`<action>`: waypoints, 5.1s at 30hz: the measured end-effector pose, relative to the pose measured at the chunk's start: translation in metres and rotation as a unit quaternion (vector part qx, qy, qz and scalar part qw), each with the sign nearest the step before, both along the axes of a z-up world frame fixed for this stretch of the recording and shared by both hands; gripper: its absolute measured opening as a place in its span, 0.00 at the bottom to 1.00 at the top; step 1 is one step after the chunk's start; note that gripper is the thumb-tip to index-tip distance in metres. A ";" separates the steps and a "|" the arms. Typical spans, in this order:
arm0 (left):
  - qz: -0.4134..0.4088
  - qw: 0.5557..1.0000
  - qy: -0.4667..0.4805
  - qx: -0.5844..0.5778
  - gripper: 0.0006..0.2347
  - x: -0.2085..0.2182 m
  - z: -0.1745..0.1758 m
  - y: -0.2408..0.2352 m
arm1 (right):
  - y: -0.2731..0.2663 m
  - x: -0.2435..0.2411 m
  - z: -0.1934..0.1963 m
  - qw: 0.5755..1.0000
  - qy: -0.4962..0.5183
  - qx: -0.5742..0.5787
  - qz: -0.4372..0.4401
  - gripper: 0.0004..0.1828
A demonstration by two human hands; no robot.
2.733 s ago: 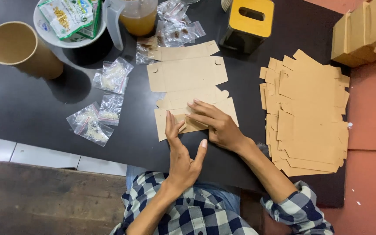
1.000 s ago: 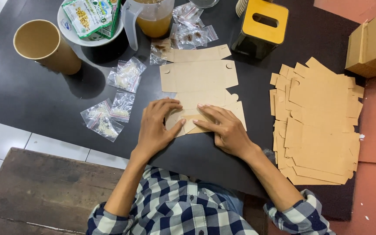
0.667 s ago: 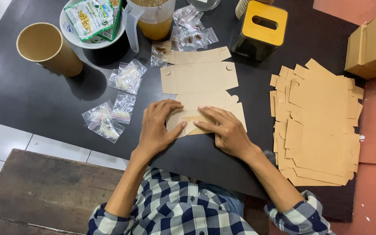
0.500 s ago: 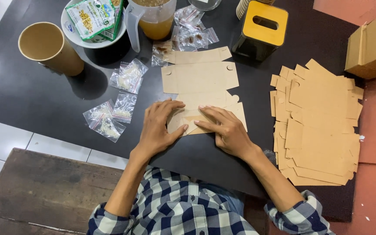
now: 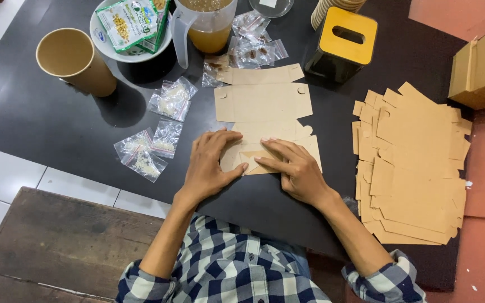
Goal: The person folds flat cardboard pieces into small boxes by hand. They crease the pre-scored lines, fold the sides, and interlock the tabs to form a finished box.
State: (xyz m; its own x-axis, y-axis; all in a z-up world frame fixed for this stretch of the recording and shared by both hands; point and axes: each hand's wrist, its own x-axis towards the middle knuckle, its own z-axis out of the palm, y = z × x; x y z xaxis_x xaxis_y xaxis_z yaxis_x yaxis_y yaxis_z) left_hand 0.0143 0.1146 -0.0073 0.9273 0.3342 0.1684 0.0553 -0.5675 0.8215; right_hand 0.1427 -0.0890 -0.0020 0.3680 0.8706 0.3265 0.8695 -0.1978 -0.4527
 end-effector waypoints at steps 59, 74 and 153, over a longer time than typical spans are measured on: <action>-0.021 0.998 -0.008 0.055 0.23 -0.008 0.012 -0.015 | -0.011 -0.005 -0.002 0.999 0.051 -0.008 0.000 0.26; 0.070 0.994 0.011 0.088 0.11 -0.001 0.018 -0.035 | -0.012 -0.006 -0.013 0.997 -0.063 -0.042 -0.030 0.23; -0.202 0.952 0.104 0.208 0.37 0.035 0.021 -0.056 | -0.107 0.090 -0.088 0.784 0.503 0.249 -0.265 0.25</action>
State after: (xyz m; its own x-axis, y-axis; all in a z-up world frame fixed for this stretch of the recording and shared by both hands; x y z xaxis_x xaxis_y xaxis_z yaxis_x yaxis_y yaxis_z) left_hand 0.0491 0.0587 0.0136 0.9938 -0.1111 0.0073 -0.0989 -0.8503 0.5169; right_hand 0.2330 -0.1965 -0.0902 0.9245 0.3649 -0.1106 -0.1222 0.0088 -0.9925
